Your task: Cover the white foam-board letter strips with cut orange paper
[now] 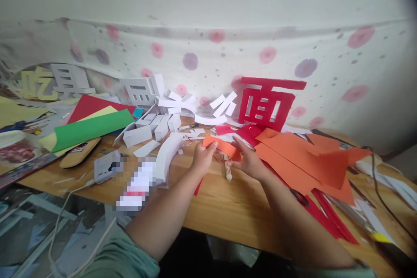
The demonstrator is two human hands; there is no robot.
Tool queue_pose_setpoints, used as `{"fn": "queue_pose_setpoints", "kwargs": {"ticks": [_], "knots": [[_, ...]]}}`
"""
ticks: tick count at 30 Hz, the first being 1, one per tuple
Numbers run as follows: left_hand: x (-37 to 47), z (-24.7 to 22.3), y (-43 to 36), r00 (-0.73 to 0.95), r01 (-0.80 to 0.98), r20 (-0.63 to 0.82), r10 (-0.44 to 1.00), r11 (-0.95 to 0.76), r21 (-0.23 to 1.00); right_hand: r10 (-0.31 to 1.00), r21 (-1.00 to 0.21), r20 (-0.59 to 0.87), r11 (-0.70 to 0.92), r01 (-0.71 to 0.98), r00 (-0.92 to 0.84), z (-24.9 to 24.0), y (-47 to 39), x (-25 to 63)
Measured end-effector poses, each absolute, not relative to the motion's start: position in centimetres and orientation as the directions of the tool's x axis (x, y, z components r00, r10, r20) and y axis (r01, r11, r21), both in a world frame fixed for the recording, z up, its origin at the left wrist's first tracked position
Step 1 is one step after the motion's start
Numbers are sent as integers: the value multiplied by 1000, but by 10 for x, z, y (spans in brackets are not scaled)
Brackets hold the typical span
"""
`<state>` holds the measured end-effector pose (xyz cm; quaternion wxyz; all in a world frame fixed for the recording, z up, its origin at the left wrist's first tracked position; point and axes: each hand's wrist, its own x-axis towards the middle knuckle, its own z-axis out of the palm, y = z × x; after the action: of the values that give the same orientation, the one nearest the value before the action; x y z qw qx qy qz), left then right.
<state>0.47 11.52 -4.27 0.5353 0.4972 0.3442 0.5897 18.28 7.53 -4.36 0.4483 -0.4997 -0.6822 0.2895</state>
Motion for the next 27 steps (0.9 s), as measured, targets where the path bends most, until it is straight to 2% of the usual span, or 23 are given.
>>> {"fn": "queue_pose_setpoints", "kwargs": {"ticks": [3, 7, 9, 11, 12, 16, 19, 24, 27], "knots": [[-1, -32, 110, 106, -209, 236, 966, -211, 955, 982, -957, 182, 188, 222, -49, -46, 76, 176], [-34, -9, 109, 163, -19, 290, 943, -291, 956, 994, -988, 109, 104, 115, 34, -51, 68, 197], [-64, 2, 116, 67, 324, 430, 900, -428, 844, 986, -993, 107, 101, 52, 126, -53, 67, 206], [-96, 10, 126, -96, 597, 451, 887, -311, 739, 972, -994, 106, 109, -6, 212, -55, 70, 211], [-110, 11, 131, -159, 675, 394, 905, -192, 712, 965, -993, 102, 112, -30, 241, -55, 72, 213], [-141, 8, 145, -252, 717, 252, 934, 6, 697, 962, -991, 72, 99, -92, 262, -58, 79, 218], [-136, 7, 147, -269, 731, 194, 943, 69, 678, 988, -993, 45, 60, -102, 147, -56, 74, 215], [-110, 28, 133, -197, 777, 188, 962, 36, 629, 956, -997, -78, -66, 50, -283, -51, 53, 187], [-92, 38, 115, -98, 805, 187, 977, -32, 593, 941, -983, -94, -36, 182, -326, -51, 48, 179]]}}
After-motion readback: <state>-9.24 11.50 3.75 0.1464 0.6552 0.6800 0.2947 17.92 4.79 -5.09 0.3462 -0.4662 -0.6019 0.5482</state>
